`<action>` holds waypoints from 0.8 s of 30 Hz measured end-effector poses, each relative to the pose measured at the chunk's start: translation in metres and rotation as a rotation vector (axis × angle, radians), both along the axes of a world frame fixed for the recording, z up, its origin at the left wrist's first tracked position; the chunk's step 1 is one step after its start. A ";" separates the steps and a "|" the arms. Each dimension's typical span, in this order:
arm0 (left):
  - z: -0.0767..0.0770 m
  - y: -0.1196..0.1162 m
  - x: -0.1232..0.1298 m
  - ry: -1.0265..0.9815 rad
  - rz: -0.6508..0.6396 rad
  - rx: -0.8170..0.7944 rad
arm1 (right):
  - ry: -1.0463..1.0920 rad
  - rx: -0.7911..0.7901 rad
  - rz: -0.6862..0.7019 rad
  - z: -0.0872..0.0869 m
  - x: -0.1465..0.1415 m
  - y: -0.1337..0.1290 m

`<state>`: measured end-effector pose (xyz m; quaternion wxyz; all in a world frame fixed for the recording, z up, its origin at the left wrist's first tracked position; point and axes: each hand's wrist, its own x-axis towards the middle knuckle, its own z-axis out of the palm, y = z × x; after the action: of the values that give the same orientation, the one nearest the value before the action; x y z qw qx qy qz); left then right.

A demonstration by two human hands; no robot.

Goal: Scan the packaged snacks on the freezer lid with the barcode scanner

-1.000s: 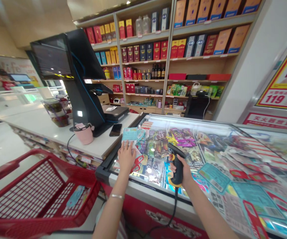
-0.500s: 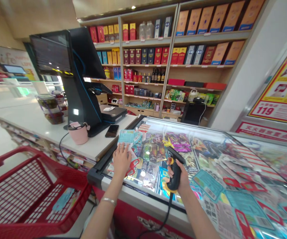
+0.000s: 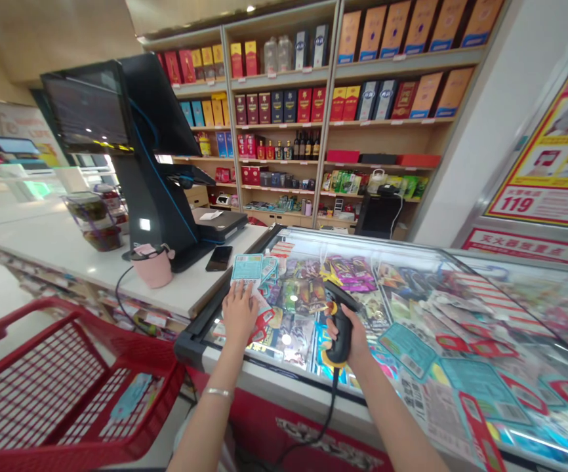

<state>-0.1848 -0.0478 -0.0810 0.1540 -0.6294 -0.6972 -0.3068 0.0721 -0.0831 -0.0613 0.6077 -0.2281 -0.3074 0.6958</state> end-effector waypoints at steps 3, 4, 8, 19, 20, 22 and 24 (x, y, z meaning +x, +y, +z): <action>0.003 -0.002 0.002 0.008 0.002 0.027 | -0.018 -0.005 -0.037 0.005 0.002 -0.001; 0.005 -0.002 0.004 0.016 0.008 0.042 | -0.027 -0.001 -0.055 0.009 0.004 -0.002; 0.017 -0.001 0.038 0.019 -0.029 0.056 | -0.056 0.050 -0.157 0.028 0.034 -0.015; 0.052 -0.003 0.240 -0.081 -0.603 -0.303 | -0.141 -0.019 -0.498 0.034 0.154 -0.092; 0.052 -0.004 0.253 -0.078 -0.623 -0.364 | -0.139 -0.038 -0.513 0.031 0.163 -0.097; 0.051 -0.004 0.273 -0.059 -0.673 -0.498 | -0.128 -0.076 -0.524 0.022 0.179 -0.105; 0.049 -0.003 0.287 -0.024 -0.730 -0.619 | -0.111 -0.095 -0.523 0.015 0.193 -0.110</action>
<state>0.1018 -0.0512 -0.0324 -0.1666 -0.8459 -0.4908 -0.1257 0.2647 -0.1931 -0.0466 0.7375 -0.3658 -0.2380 0.5154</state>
